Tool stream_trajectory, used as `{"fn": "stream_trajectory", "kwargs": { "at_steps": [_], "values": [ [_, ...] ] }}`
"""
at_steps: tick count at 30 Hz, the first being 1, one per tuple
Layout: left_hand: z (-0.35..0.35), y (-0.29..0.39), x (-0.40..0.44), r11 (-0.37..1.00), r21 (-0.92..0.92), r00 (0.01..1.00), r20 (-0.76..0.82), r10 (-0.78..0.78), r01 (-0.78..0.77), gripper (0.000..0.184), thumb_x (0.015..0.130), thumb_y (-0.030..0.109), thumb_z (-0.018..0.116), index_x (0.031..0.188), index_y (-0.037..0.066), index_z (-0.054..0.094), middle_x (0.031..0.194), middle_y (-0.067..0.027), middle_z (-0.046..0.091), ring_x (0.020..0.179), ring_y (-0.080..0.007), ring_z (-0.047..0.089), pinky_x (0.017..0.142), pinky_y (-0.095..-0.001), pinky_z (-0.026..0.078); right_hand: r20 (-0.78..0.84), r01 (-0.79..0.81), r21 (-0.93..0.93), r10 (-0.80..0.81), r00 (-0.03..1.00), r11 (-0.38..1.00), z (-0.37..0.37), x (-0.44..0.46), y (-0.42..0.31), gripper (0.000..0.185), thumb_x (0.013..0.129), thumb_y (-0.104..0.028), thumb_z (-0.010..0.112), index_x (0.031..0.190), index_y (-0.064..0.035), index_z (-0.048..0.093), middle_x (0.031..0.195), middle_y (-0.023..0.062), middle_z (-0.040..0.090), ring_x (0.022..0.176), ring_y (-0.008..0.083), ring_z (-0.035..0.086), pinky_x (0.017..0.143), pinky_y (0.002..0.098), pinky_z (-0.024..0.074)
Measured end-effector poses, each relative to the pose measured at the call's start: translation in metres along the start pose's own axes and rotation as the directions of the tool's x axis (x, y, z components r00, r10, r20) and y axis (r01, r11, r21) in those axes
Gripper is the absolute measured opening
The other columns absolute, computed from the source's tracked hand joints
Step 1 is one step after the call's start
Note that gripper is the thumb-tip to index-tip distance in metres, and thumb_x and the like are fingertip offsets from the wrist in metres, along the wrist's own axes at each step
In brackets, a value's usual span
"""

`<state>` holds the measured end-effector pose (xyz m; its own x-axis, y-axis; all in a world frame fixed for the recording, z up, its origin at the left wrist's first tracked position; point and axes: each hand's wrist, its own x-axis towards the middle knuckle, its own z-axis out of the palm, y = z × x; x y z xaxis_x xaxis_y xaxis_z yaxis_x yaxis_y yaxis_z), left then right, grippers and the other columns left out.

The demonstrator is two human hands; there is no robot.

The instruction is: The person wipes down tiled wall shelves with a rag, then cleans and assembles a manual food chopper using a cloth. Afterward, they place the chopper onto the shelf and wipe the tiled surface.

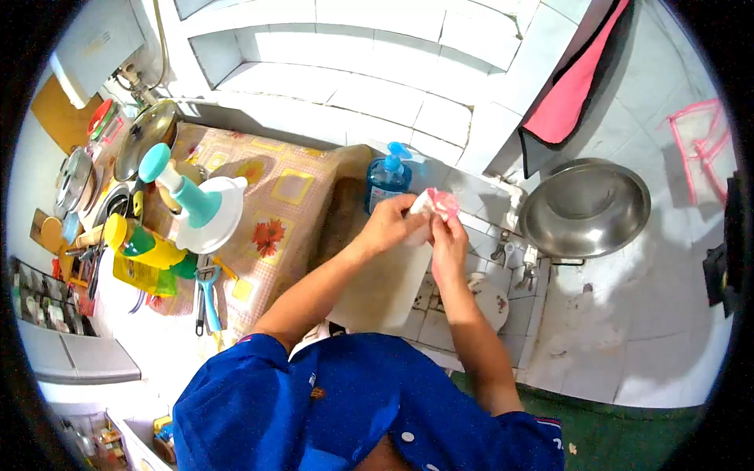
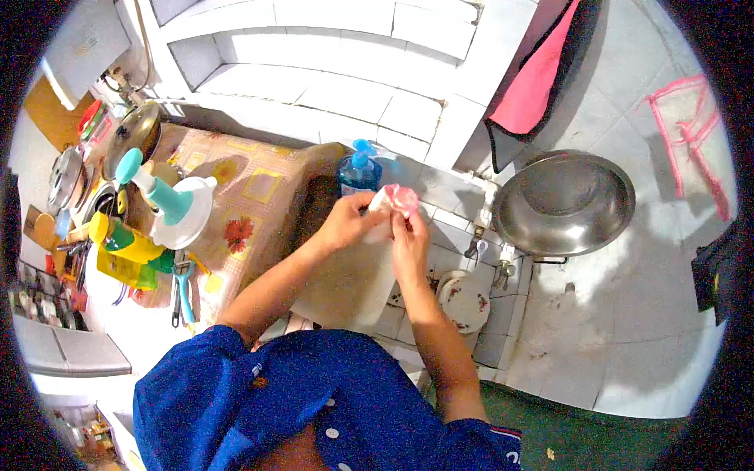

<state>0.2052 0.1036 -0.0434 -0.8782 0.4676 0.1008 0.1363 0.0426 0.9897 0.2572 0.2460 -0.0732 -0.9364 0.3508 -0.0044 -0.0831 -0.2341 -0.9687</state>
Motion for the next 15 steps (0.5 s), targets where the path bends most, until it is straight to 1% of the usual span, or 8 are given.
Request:
{"fn": "stream_trajectory", "kwargs": {
  "at_steps": [4,5,6,7,9,11,13,15],
  "values": [
    [0.007,-0.032,-0.024,0.921,-0.323,0.976,0.043,-0.215,0.217,0.025,0.096,0.022,0.063,0.107,0.001,0.066,0.093,-0.0036,0.07,0.076,-0.01,0.064,0.068,-0.0267,0.052,0.076,0.067,-0.187,-0.054,0.996,0.98,-0.016,-0.034,0.011,0.021,0.096,-0.02,0.062,0.106,-0.0008,0.063,0.088,0.0024,0.063,0.078,0.0093,0.058,0.068,0.0253,0.0471],
    [0.012,-0.037,-0.032,0.924,-0.314,0.976,0.043,-0.215,0.217,0.025,0.096,0.022,0.063,0.107,0.001,0.066,0.093,-0.0036,0.07,0.076,-0.01,0.064,0.068,-0.0267,0.052,0.105,0.089,-0.231,-0.066,0.992,0.969,-0.02,-0.042,0.016,0.022,0.095,-0.02,0.062,0.105,-0.0005,0.063,0.086,0.0028,0.063,0.077,0.0102,0.058,0.068,0.0261,0.0479],
    [0.02,-0.041,-0.041,0.902,-0.354,0.968,0.052,-0.244,0.246,0.025,0.096,0.024,0.063,0.106,0.001,0.067,0.091,-0.0028,0.069,0.074,-0.0098,0.064,0.066,-0.0261,0.052,0.13,0.13,-0.298,-0.095,0.987,0.946,-0.025,-0.048,0.02,0.027,0.095,-0.022,0.063,0.111,0.0,0.059,0.092,0.0048,0.063,0.081,0.0132,0.06,0.073,0.0299,0.05],
    [0.025,-0.046,-0.049,0.878,-0.393,0.961,0.059,-0.272,0.273,0.025,0.097,0.025,0.062,0.105,0.002,0.067,0.09,-0.002,0.069,0.072,-0.0097,0.064,0.064,-0.0256,0.051,0.195,0.181,-0.212,-0.14,0.971,0.96,-0.026,-0.057,0.017,0.034,0.095,-0.024,0.063,0.119,-0.0008,0.055,0.101,0.0074,0.064,0.087,0.0155,0.06,0.077,0.0322,0.0503],
    [0.031,-0.05,-0.064,0.911,-0.226,0.935,0.169,-0.311,0.344,0.023,0.098,0.024,0.061,0.106,0.003,0.067,0.093,-0.001,0.069,0.075,-0.0094,0.064,0.068,-0.0262,0.052,0.279,0.202,-0.199,-0.142,0.95,0.959,-0.035,-0.071,0.016,0.039,0.095,-0.024,0.063,0.124,-0.0014,0.051,0.109,0.0097,0.063,0.094,0.0156,0.06,0.079,0.0317,0.0498],
    [0.04,-0.045,-0.084,0.931,-0.241,0.961,0.105,-0.255,0.273,0.022,0.096,0.02,0.062,0.105,0.001,0.066,0.086,-0.0025,0.067,0.075,-0.0095,0.061,0.067,-0.024,0.049,0.31,0.19,-0.094,-0.152,0.939,0.977,-0.049,-0.078,0.027,0.038,0.094,-0.025,0.064,0.123,-0.0016,0.054,0.103,0.0082,0.065,0.091,0.0158,0.062,0.078,0.0325,0.0506],
    [0.051,-0.044,-0.102,0.926,-0.272,0.963,0.016,-0.27,0.264,0.02,0.096,0.018,0.062,0.105,0.001,0.066,0.087,-0.0027,0.067,0.077,-0.0104,0.062,0.069,-0.025,0.05,0.226,0.039,-0.35,0.044,0.973,0.936,-0.069,-0.086,0.041,0.035,0.093,-0.024,0.066,0.119,-0.0027,0.058,0.096,0.0061,0.066,0.084,0.0164,0.064,0.075,0.0331,0.0515],
    [0.053,-0.047,-0.113,0.922,-0.301,0.956,-0.081,-0.281,0.245,0.018,0.096,0.016,0.063,0.106,0.001,0.066,0.088,-0.0029,0.067,0.078,-0.0114,0.062,0.071,-0.0261,0.05,0.208,0.085,-0.376,-0.006,0.978,0.923,-0.084,-0.094,0.044,0.031,0.092,-0.024,0.067,0.115,-0.0043,0.061,0.089,0.0051,0.066,0.076,0.0175,0.064,0.072,0.033,0.0515]
  ]
}}
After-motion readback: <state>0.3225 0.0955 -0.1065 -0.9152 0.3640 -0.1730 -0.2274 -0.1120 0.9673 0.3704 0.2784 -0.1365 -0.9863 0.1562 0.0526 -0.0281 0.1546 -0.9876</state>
